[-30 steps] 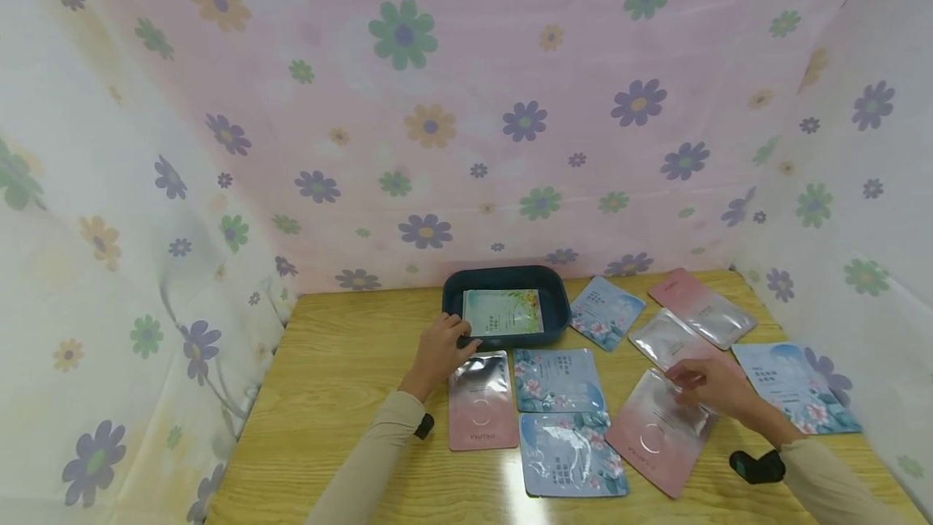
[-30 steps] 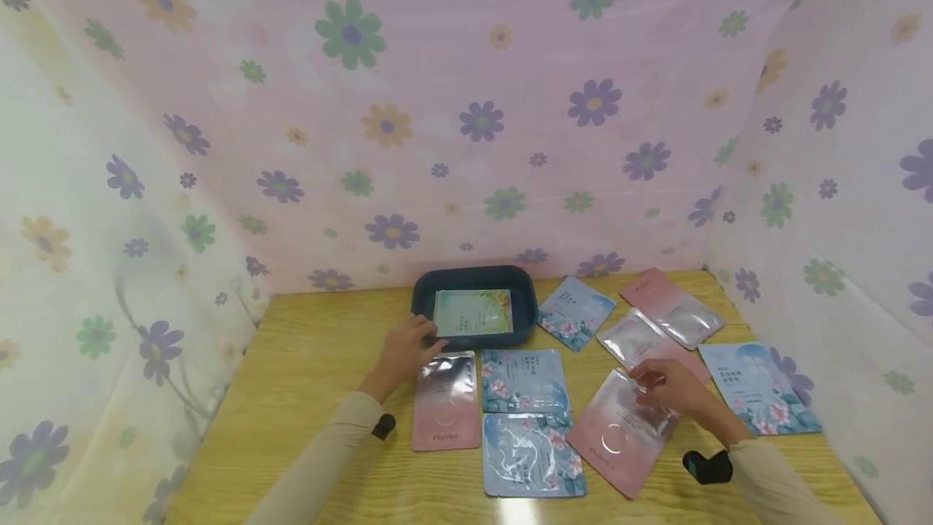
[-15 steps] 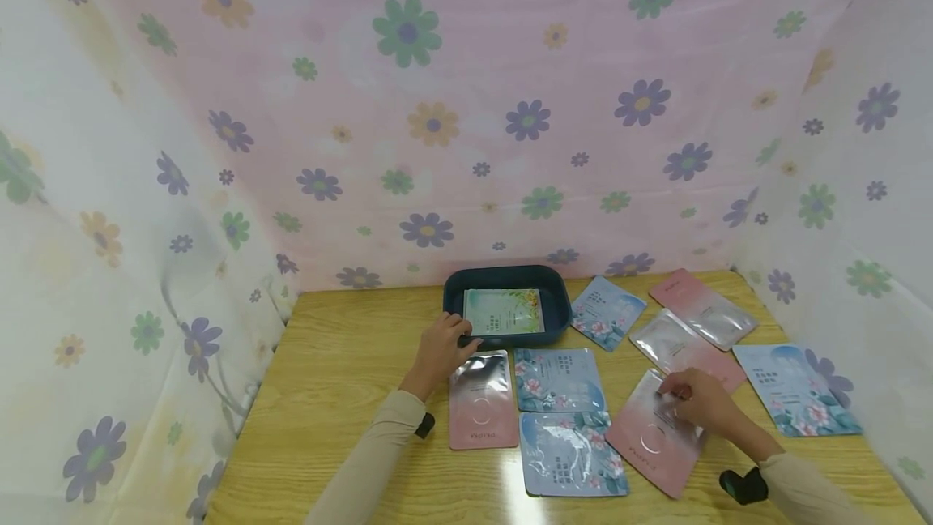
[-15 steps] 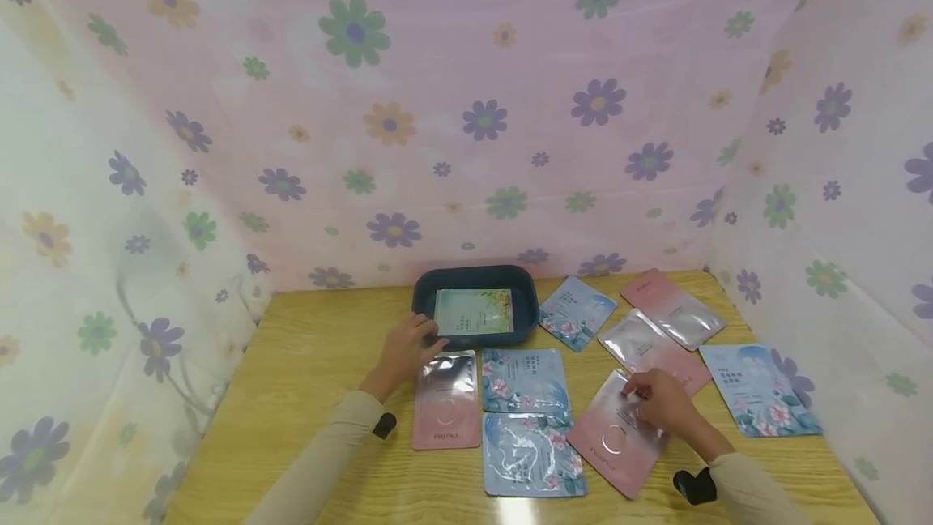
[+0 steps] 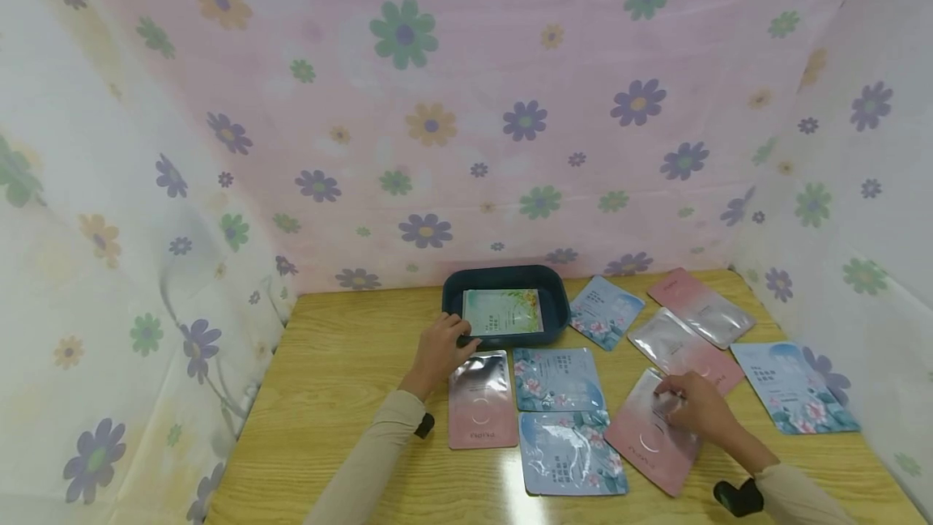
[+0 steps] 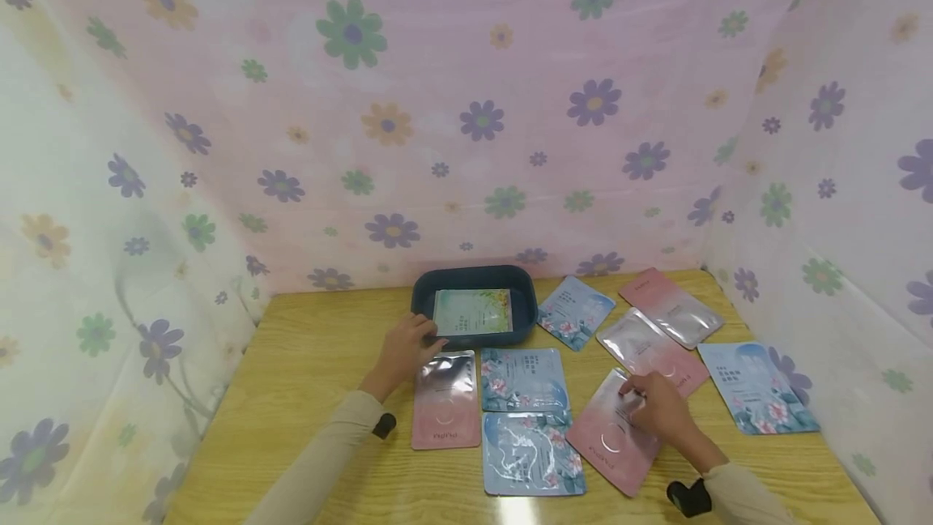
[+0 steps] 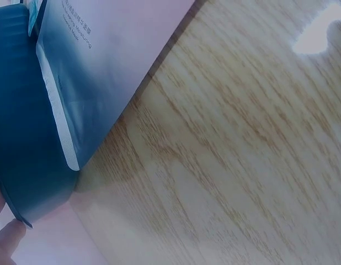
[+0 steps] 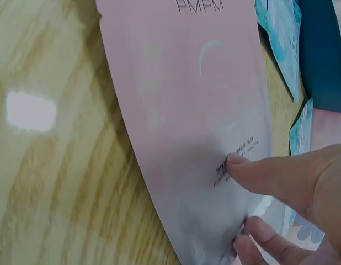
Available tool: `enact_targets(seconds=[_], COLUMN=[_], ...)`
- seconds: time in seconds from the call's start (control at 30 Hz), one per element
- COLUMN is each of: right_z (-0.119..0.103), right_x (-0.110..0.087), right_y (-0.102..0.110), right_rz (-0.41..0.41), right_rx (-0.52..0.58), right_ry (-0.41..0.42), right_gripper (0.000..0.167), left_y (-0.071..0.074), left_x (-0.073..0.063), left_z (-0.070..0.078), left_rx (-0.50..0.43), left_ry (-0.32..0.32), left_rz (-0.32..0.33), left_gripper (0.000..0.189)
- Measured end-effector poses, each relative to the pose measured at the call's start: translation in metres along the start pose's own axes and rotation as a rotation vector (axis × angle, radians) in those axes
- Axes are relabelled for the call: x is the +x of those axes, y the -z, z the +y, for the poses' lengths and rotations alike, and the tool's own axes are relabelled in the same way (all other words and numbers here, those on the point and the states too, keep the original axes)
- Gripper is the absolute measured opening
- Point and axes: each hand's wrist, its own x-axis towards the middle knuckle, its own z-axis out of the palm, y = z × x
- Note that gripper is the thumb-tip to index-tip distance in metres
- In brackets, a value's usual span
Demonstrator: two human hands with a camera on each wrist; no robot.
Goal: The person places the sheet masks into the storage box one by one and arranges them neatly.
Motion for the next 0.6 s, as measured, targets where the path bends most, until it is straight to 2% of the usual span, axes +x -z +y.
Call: enact_targets(seconds=[0.27,0.6], right_z=[-0.0062,0.0024], right_x=[-0.0059,-0.0061], right_y=[0.0021,0.0013], right_rz=[0.035,0.068], right_rx=[0.014,0.032], right_ry=[-0.034,-0.081], right_gripper=[0.037,0.037], left_y=[-0.0028,-0.0004], left_x=[-0.0005,-0.0002], left_z=[-0.002,0.0006], left_rx=[-0.01,0.011], left_ry=[0.01,-0.003], left_rz=[-0.018,0.009], left_gripper=[0.02,0.021])
